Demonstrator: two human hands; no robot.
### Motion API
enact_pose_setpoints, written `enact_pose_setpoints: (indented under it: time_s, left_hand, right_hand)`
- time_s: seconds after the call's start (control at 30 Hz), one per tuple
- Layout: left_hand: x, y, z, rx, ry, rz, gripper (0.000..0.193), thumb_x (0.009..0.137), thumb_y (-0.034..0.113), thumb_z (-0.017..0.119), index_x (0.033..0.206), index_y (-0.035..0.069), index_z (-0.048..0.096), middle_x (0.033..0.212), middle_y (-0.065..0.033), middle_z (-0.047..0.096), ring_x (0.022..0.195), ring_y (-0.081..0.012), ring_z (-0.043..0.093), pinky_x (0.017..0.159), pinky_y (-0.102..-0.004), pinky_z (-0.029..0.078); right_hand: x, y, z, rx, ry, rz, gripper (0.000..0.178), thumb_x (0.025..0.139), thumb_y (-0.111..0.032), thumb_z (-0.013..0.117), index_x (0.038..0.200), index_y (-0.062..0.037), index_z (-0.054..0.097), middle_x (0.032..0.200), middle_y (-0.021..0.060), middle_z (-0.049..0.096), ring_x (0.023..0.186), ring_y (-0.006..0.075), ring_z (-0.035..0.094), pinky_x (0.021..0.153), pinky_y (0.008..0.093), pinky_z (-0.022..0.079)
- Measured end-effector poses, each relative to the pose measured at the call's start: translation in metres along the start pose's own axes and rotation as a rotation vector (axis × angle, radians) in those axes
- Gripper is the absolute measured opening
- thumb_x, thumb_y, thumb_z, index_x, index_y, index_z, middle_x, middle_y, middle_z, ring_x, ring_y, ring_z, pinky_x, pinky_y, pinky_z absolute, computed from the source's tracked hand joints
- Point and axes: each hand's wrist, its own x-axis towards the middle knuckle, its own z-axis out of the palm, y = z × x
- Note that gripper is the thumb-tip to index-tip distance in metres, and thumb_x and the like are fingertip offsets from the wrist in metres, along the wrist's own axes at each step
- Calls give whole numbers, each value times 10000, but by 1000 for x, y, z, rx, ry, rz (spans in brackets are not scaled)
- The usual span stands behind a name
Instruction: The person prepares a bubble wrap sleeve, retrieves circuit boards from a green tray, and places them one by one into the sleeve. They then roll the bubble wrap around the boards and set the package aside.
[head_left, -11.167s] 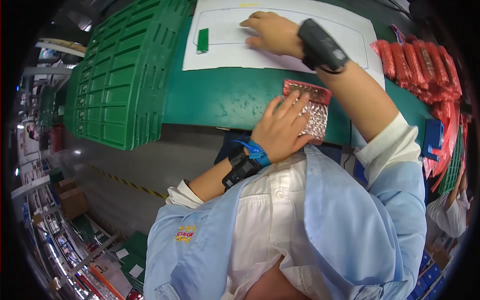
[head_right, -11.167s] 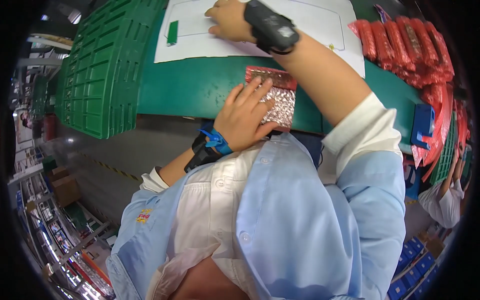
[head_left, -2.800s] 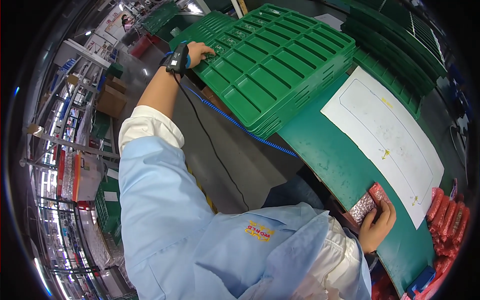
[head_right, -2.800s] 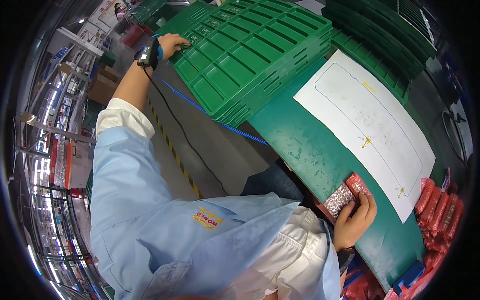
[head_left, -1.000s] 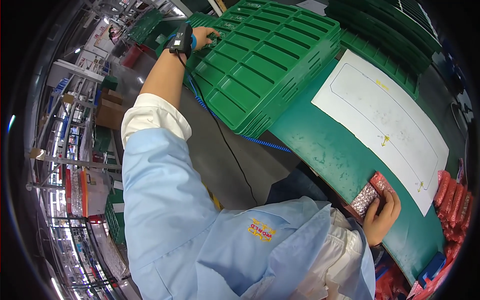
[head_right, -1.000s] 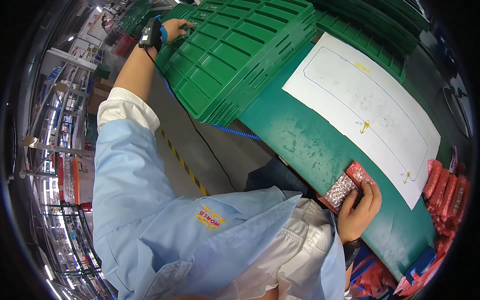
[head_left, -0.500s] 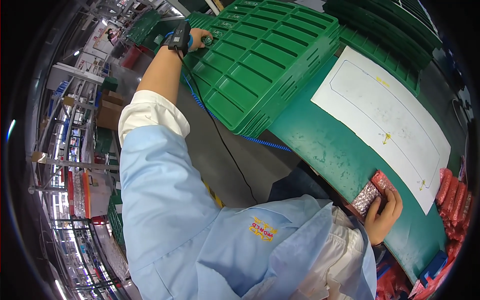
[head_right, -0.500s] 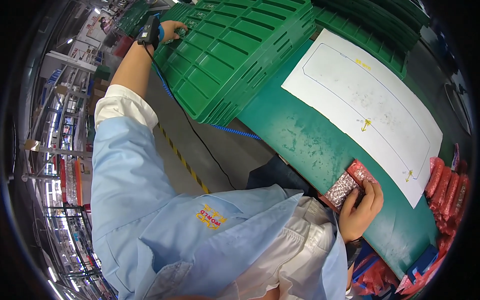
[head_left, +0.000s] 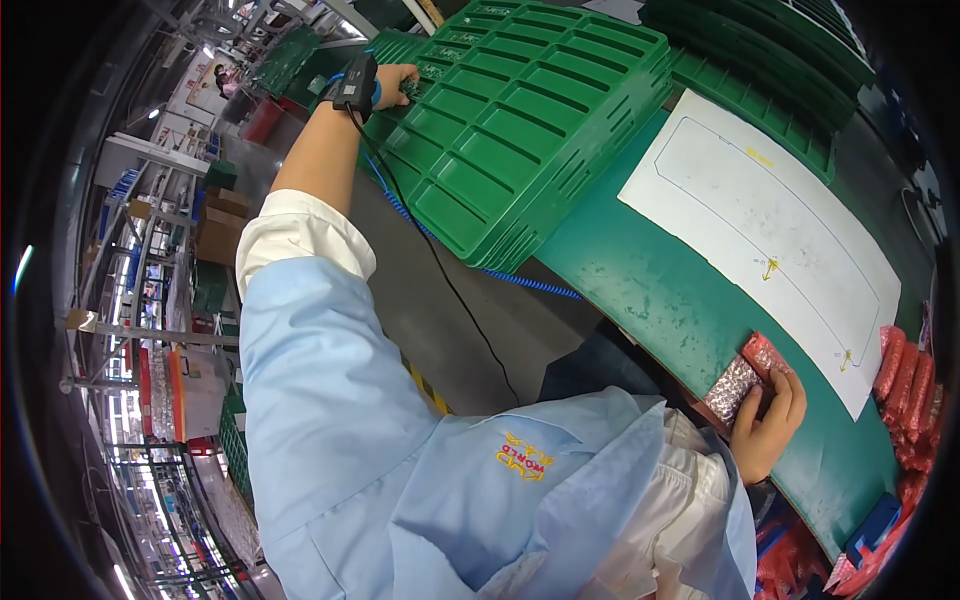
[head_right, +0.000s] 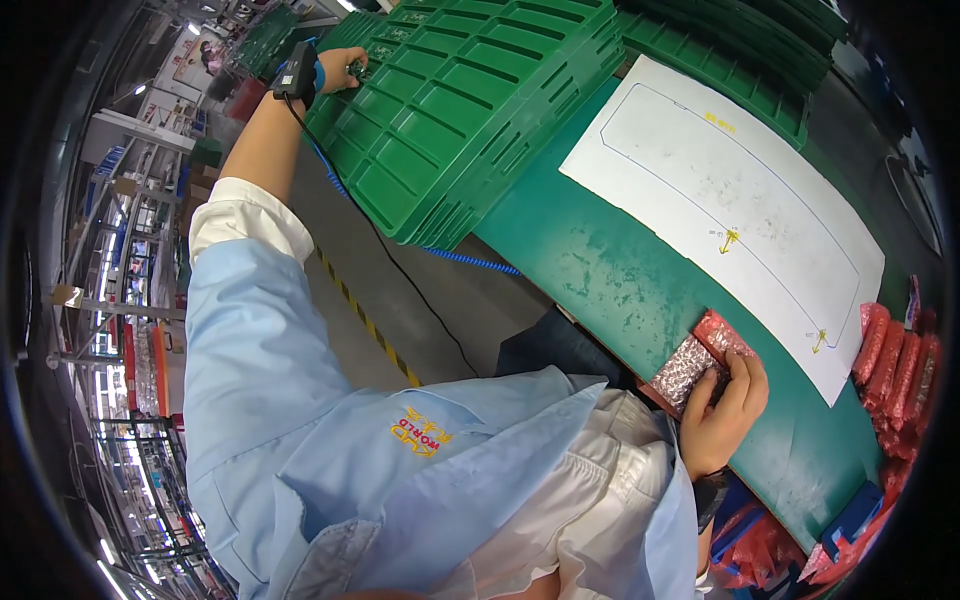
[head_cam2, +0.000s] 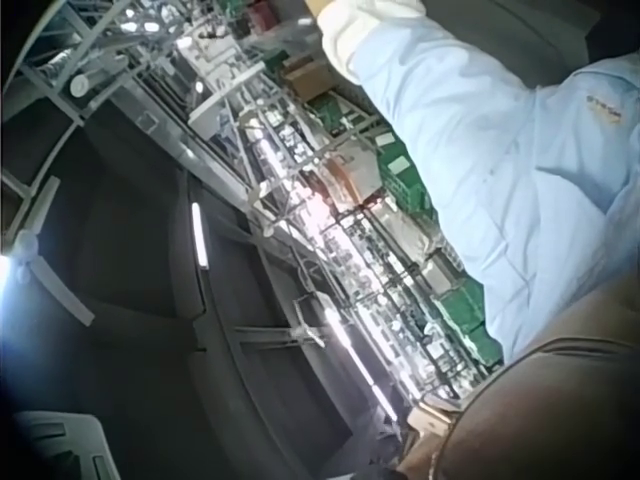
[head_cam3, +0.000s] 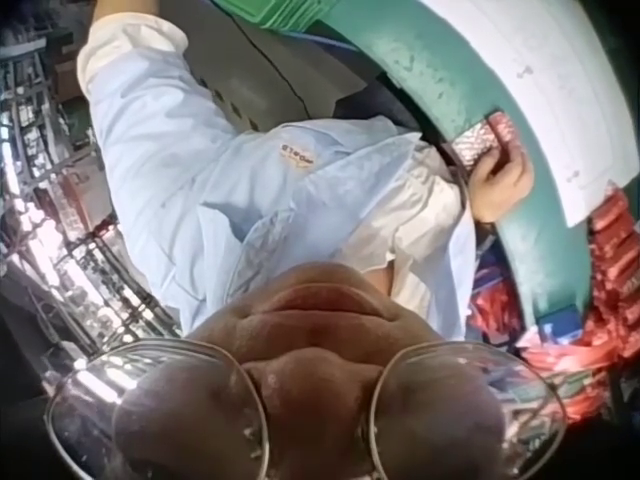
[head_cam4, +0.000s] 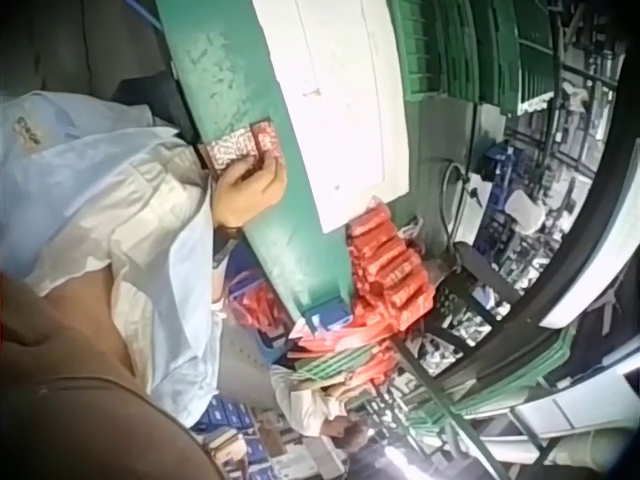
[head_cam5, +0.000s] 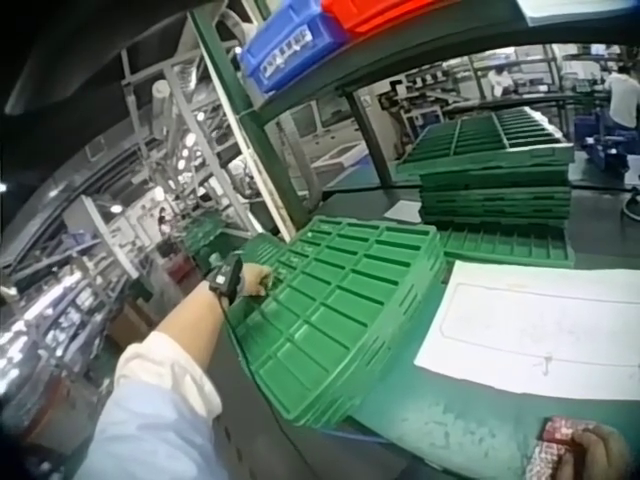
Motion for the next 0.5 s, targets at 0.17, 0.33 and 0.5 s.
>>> enact_pose_setpoints:
  time_s: [0.17, 0.33, 0.5]
  left_hand:
    - [-1, -5, -3, -133, 88, 71, 352, 803, 138, 756, 1120, 134, 601, 960, -127, 669, 904, -298, 649, 764, -407, 506]
    - [-6, -16, -10, -261, 161, 95, 322, 807, 119, 740, 1099, 119, 603, 926, -127, 670, 872, -279, 644, 748, -399, 499]
    - [-6, 1, -17, -180, 95, 102, 374, 795, 82, 723, 1147, 122, 603, 1016, -139, 677, 936, -300, 651, 794, -409, 512]
  right_hand:
    - [2, 2, 0, -8, -13, 3, 283, 871, -23, 595, 1153, 6, 584, 1204, 185, 553, 1122, 352, 522, 974, 413, 402]
    - [0, 1, 0, -13, -13, -3, 288, 873, -26, 597, 1159, 5, 581, 1208, 184, 549, 1126, 352, 520, 976, 412, 401]
    - [1, 2, 1, -19, 0, -3, 289, 872, -27, 601, 1159, 5, 583, 1208, 184, 551, 1126, 351, 522, 977, 413, 401]
